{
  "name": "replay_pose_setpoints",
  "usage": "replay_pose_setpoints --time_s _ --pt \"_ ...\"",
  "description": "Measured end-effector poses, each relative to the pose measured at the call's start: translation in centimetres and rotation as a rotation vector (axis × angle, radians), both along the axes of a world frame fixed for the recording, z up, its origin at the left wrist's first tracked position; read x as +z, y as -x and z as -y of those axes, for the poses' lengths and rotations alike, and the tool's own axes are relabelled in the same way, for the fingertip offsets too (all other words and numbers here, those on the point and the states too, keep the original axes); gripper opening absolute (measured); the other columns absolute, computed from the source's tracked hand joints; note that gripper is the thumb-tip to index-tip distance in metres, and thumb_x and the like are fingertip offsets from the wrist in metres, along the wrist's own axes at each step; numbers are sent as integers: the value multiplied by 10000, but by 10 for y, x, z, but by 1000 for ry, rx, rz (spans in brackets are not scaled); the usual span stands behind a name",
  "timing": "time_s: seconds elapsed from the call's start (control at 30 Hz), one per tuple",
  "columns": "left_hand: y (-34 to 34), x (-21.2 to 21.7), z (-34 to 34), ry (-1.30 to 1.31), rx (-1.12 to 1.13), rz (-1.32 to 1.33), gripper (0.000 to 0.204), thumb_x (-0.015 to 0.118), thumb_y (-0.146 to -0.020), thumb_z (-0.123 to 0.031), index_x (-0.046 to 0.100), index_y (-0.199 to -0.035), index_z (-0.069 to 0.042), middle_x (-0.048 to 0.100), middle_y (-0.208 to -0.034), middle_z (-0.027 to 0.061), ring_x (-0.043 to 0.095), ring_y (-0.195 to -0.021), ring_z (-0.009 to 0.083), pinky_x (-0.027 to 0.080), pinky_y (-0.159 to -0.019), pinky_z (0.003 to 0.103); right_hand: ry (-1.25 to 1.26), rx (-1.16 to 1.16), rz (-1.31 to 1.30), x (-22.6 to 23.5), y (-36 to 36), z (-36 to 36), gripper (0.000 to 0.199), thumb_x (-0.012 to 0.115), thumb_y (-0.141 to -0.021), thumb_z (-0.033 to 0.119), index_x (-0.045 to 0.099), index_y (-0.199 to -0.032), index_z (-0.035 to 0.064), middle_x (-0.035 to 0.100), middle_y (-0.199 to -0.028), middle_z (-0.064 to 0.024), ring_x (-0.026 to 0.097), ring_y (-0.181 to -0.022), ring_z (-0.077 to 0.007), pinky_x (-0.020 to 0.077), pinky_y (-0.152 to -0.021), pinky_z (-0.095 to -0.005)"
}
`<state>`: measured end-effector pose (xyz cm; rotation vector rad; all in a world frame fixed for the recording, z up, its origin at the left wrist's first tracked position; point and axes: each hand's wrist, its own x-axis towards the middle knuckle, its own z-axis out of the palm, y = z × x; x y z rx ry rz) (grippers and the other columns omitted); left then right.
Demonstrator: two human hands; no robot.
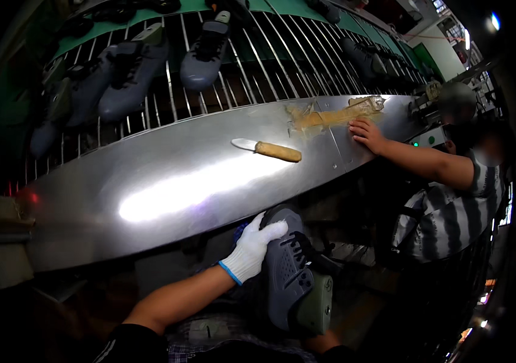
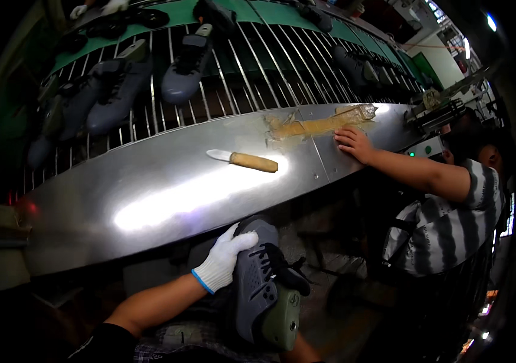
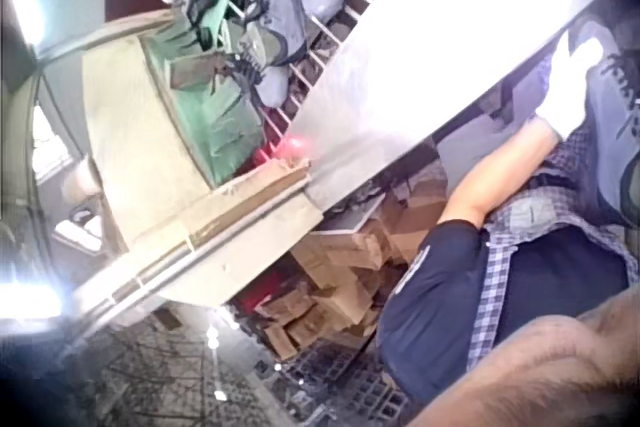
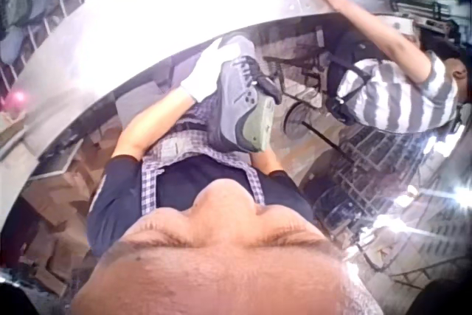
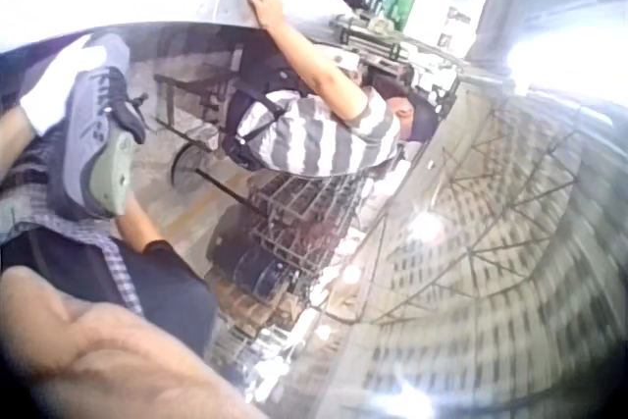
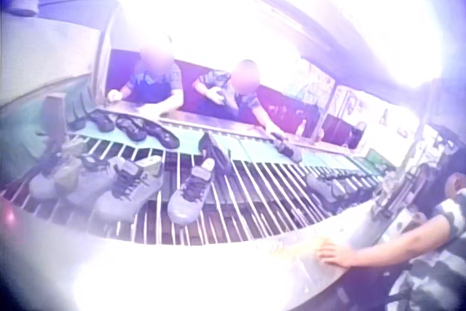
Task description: The person brushes the edge of a shoe sole with a tool, then presses the sole onto a shoe upper, repeating the process for multiple shoes while working at a conveyor belt station.
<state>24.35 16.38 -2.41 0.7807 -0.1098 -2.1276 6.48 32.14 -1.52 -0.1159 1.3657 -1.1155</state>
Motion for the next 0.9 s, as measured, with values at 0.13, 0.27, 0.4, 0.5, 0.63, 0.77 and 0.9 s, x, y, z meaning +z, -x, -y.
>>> replay_pose_setpoints --time_s 0.13,0.27,0.4,0.5,0.63,0.77,0.9 --pt "-13 10 29 -30 -187 -64 325 664 -1014 -152 658 -1300 3 738 -1199 105 727 -1045 199 621 -935 373 37 -72 29 -13 -7 5 491 431 -1173 405 561 -1533 97 641 -1462 -101 637 -1311 -239 529 -1138 -391" --pt "-2 -3 25 85 -74 44 368 748 -993 -203 683 -1292 1 743 -1107 79 725 -950 191 607 -861 350 122 -81 68 -30 -8 24 501 425 -1174 416 558 -1535 97 639 -1465 -101 635 -1314 -242 526 -1143 -393" --pt "13 8 16 111 -88 23 581 790 -993 -216 576 -1494 -15 714 -1302 102 689 -1169 213 569 -1034 377 199 -65 79 -22 -5 37 510 418 -1175 428 556 -1538 97 637 -1468 -102 633 -1317 -244 523 -1148 -396" --pt "5 6 6 158 -52 -97 677 786 -1002 -203 492 -1581 -12 693 -1359 116 681 -1197 219 555 -1066 379 188 -20 109 -21 -10 40 518 414 -1175 437 554 -1540 98 635 -1470 -103 632 -1319 -246 521 -1153 -398" --pt "-1 4 -10 107 8 73 541 694 -1049 -179 526 -1535 -11 710 -1266 90 710 -1098 194 601 -983 374 112 -6 121 -20 -30 21 527 407 -1176 449 551 -1542 98 633 -1473 -103 630 -1321 -248 518 -1158 -400" --pt "-6 1 -7 86 -56 40 795 798 -990 -227 415 -1640 23 660 -1410 141 665 -1216 214 533 -1088 339 65 -40 124 -2 -36 6 537 401 -1176 461 549 -1544 98 630 -1476 -104 628 -1324 -251 516 -1163 -402" --pt "3 9 4 12 -54 169 880 813 -970 -280 373 -1639 86 612 -1454 199 651 -1231 242 551 -1067 384 84 -54 168 -1 -34 14 547 395 -1177 472 546 -1547 99 628 -1479 -105 626 -1327 -253 513 -1169 -405"
